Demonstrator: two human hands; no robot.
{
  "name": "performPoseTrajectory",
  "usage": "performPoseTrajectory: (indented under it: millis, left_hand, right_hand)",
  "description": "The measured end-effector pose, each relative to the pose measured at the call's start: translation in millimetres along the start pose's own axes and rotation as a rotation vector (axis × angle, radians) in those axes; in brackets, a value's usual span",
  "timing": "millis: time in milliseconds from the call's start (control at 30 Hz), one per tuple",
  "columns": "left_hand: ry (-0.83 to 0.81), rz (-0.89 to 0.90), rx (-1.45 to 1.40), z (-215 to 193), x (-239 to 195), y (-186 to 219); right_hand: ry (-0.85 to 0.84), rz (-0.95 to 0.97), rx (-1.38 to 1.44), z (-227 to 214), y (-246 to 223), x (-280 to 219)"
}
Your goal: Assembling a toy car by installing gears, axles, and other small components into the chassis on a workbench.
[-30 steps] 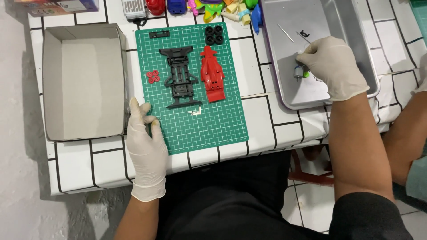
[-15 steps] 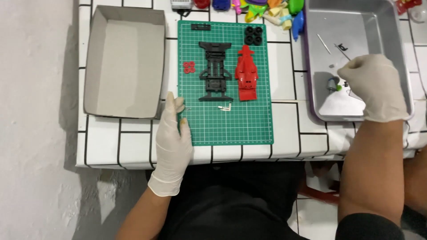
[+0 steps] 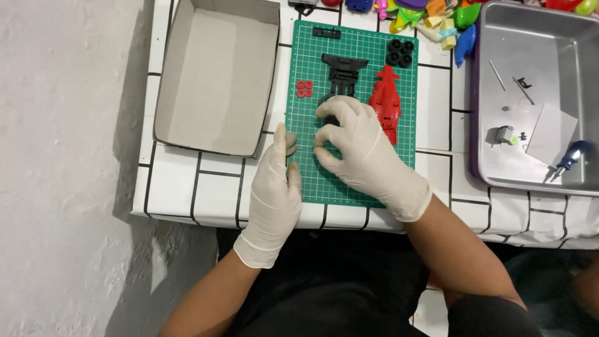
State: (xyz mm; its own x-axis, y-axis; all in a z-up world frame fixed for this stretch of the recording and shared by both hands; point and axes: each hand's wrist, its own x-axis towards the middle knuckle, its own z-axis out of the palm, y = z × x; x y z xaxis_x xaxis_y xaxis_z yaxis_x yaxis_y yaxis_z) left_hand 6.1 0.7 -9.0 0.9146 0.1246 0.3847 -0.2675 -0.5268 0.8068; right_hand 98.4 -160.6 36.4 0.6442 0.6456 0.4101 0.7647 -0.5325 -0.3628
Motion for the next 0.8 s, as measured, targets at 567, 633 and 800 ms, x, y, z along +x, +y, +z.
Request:
performPoseTrajectory:
  millis: [567, 633, 800]
  left_hand:
    - [-0.015, -0.013, 0.012, 0.7, 2.1, -3.5]
    - [-0.017, -0.020, 0.002, 0.5, 1.3, -2.8]
    - [-0.022, -0.018, 0.013, 0.2, 1.8, -2.7]
  right_hand:
    - [-0.087, 0.002, -0.079, 32.4, 8.6, 7.6]
    - [-0.083, -0.004, -0.083, 28.7, 5.9, 6.8]
    - [-0.044, -0.009, -0.040, 20.7, 4.5, 6.4]
